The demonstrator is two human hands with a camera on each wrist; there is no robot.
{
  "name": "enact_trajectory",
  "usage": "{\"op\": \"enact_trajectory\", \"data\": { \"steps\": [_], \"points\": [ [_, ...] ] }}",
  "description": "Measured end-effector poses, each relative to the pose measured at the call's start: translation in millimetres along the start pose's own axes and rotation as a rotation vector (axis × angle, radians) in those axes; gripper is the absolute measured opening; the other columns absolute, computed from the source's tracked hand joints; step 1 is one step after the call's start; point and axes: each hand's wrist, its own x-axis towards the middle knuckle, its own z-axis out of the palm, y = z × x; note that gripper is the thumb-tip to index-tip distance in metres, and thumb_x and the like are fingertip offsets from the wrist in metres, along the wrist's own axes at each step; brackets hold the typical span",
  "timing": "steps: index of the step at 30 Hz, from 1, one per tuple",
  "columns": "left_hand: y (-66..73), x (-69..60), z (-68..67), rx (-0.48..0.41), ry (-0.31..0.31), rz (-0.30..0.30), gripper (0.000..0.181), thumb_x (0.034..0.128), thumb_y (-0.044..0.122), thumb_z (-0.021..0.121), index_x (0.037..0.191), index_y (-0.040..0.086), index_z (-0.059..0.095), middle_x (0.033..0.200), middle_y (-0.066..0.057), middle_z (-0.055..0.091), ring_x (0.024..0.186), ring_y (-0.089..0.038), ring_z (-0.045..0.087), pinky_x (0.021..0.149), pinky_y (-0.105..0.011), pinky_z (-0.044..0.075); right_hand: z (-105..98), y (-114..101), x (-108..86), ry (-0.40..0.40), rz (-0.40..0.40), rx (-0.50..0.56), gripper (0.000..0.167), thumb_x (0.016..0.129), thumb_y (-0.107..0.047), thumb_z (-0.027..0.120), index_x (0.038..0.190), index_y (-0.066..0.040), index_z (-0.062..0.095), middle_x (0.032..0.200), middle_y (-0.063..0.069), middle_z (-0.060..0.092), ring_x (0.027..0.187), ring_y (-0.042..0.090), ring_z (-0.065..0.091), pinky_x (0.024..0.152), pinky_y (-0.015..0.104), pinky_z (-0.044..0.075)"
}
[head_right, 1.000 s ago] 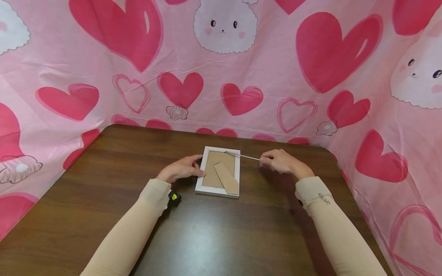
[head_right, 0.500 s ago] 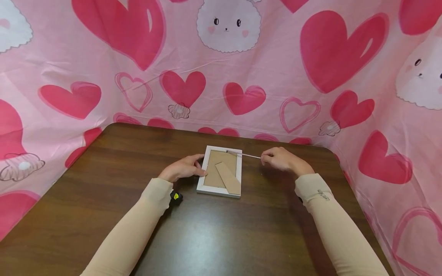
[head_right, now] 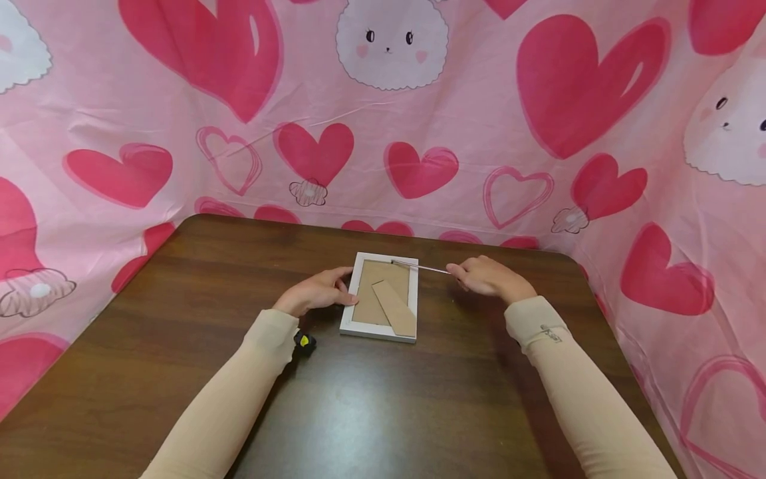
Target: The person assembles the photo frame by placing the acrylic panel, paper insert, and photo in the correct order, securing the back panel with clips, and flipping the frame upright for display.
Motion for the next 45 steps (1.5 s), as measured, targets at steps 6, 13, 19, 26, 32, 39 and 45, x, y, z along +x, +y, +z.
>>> {"op": "enact_trajectory", "data": {
  "steps": [6, 13, 19, 26, 32, 39, 45],
  "points": [
    [1.3, 1.0, 0.1, -0.002, -0.002, 0.010, 0.086, 0.0952, 0.024, 0.081, 0.166, 0.008, 0.034, 0.098, -0.009, 0.062, 0.090, -0.021, 0.056, 0.085, -0.035, 0.046, 4, 3, 0.9, 0.013, -0.007, -0.087, 0.065, 0.114, -0.050, 0.036, 0.129, 0.000, 0.074, 0.126, 0.020, 0.073, 0.126, 0.043, 0.063, 0.109, 0.060, 0.046],
    [3.6, 0.8, -0.1, -0.006, 0.003, 0.015, 0.086, 0.0945, 0.023, 0.081, 0.165, 0.008, 0.035, 0.098, -0.009, 0.061, 0.089, -0.021, 0.056, 0.081, -0.034, 0.046, 13, 6, 2.5, 0.076, -0.060, -0.146, 0.059, 0.114, -0.051, 0.038, 0.116, -0.011, 0.080, 0.119, 0.012, 0.077, 0.119, 0.041, 0.067, 0.107, 0.058, 0.047],
    [3.5, 0.0, -0.5, -0.003, 0.010, 0.004, 0.086, 0.0947, 0.024, 0.081, 0.166, 0.008, 0.035, 0.100, -0.010, 0.061, 0.090, -0.022, 0.055, 0.082, -0.034, 0.045, 18, 8, 2.8, 0.118, -0.112, -0.176, 0.052, 0.114, -0.046, 0.042, 0.110, -0.011, 0.081, 0.114, 0.011, 0.079, 0.109, 0.037, 0.072, 0.100, 0.055, 0.052],
    [2.5, -0.2, -0.6, 0.002, 0.012, -0.003, 0.087, 0.0953, 0.025, 0.081, 0.166, 0.009, 0.034, 0.102, -0.010, 0.061, 0.092, -0.022, 0.056, 0.083, -0.035, 0.046, 19, 7, 4.3, 0.172, -0.151, -0.226, 0.042, 0.112, -0.039, 0.052, 0.105, -0.010, 0.081, 0.103, 0.009, 0.080, 0.099, 0.034, 0.075, 0.094, 0.055, 0.056],
    [3.6, -2.3, -1.3, 0.004, 0.014, -0.007, 0.087, 0.0953, 0.026, 0.081, 0.166, 0.009, 0.034, 0.103, -0.011, 0.062, 0.092, -0.022, 0.056, 0.084, -0.036, 0.045, 20, 4, 3.4, 0.182, -0.140, -0.252, 0.040, 0.111, -0.041, 0.054, 0.105, -0.012, 0.080, 0.099, 0.005, 0.080, 0.097, 0.033, 0.075, 0.092, 0.056, 0.057],
    [4.8, -3.9, -1.7, -0.007, 0.010, -0.011, 0.087, 0.0955, 0.026, 0.080, 0.167, 0.008, 0.033, 0.104, -0.011, 0.062, 0.093, -0.022, 0.056, 0.087, -0.037, 0.046, 25, 0, -0.8, 0.215, -0.156, -0.283, 0.037, 0.111, -0.039, 0.054, 0.104, -0.013, 0.080, 0.090, 0.003, 0.078, 0.092, 0.033, 0.076, 0.089, 0.056, 0.058],
    [4.9, -4.4, 0.2, -0.002, 0.012, -0.020, 0.085, 0.0953, 0.026, 0.080, 0.166, 0.010, 0.035, 0.103, -0.010, 0.061, 0.093, -0.023, 0.056, 0.086, -0.038, 0.045, 26, 4, -0.6, 0.135, -0.158, -0.195, 0.039, 0.112, -0.036, 0.052, 0.111, -0.010, 0.081, 0.103, 0.008, 0.080, 0.103, 0.034, 0.075, 0.098, 0.057, 0.055]
  ]
}}
